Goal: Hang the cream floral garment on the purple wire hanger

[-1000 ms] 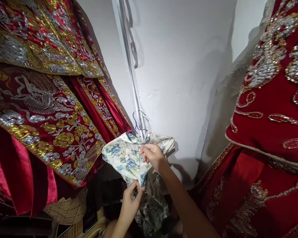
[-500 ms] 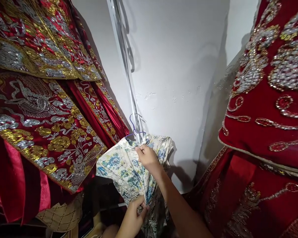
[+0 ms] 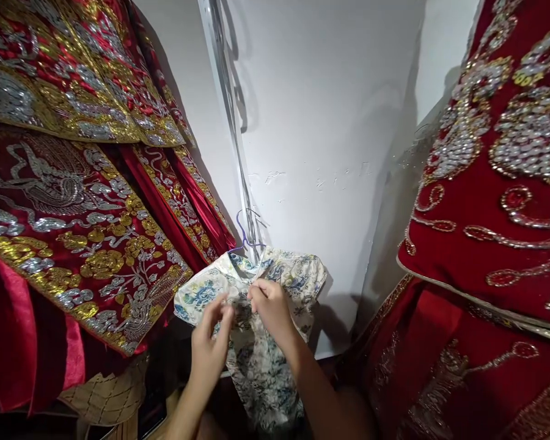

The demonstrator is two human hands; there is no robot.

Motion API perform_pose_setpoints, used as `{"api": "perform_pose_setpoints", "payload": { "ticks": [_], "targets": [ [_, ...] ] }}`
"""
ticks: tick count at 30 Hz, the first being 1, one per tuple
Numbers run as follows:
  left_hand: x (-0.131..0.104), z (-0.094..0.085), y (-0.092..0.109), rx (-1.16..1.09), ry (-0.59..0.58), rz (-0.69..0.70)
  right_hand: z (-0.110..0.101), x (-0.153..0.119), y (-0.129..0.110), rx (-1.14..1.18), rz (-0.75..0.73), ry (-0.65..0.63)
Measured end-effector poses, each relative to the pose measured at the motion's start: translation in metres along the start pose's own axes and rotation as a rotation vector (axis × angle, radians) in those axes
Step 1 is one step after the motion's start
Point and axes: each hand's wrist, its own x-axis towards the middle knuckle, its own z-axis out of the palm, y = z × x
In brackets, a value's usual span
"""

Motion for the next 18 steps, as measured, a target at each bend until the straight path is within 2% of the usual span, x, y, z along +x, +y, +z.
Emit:
{"api": "perform_pose_setpoints", "payload": {
  "ticks": [1, 3, 6, 8, 10, 12, 15, 16, 18],
  "targets": [
    [0.017, 0.000, 0.009, 0.023, -0.014, 0.066, 0.000, -0.003, -0.004, 0.004, -0.018, 0.001],
    [0.046, 0.003, 0.023, 0.073, -0.149, 0.201, -0.001, -0.005, -0.011, 0.007, -0.054, 0.002],
    [0.070, 0.013, 0.035, 0.170, -0.228, 0.350, -0.001, 0.002, -0.007, -0.019, -0.095, 0.051],
    [0.076, 0.016, 0.038, 0.202, -0.186, 0.405, 0.000, 0.007, 0.005, -0.057, -0.100, 0.107],
    [0.082, 0.010, 0.036, 0.178, -0.038, 0.403, -0.001, 0.009, 0.024, -0.112, -0.078, 0.121],
    [0.090, -0.005, 0.026, 0.104, 0.225, 0.316, -0.003, 0.001, 0.044, -0.145, -0.029, 0.081],
    [0.102, -0.035, -0.007, -0.179, 0.608, 0.023, -0.009, -0.026, 0.068, -0.039, 0.054, 0.008],
    [0.103, -0.044, -0.021, -0.353, 0.676, -0.116, -0.010, -0.037, 0.073, 0.022, 0.072, -0.013],
    [0.097, -0.054, -0.049, -0.715, 0.692, -0.378, -0.013, -0.057, 0.080, 0.123, 0.101, -0.052]
  ]
}}
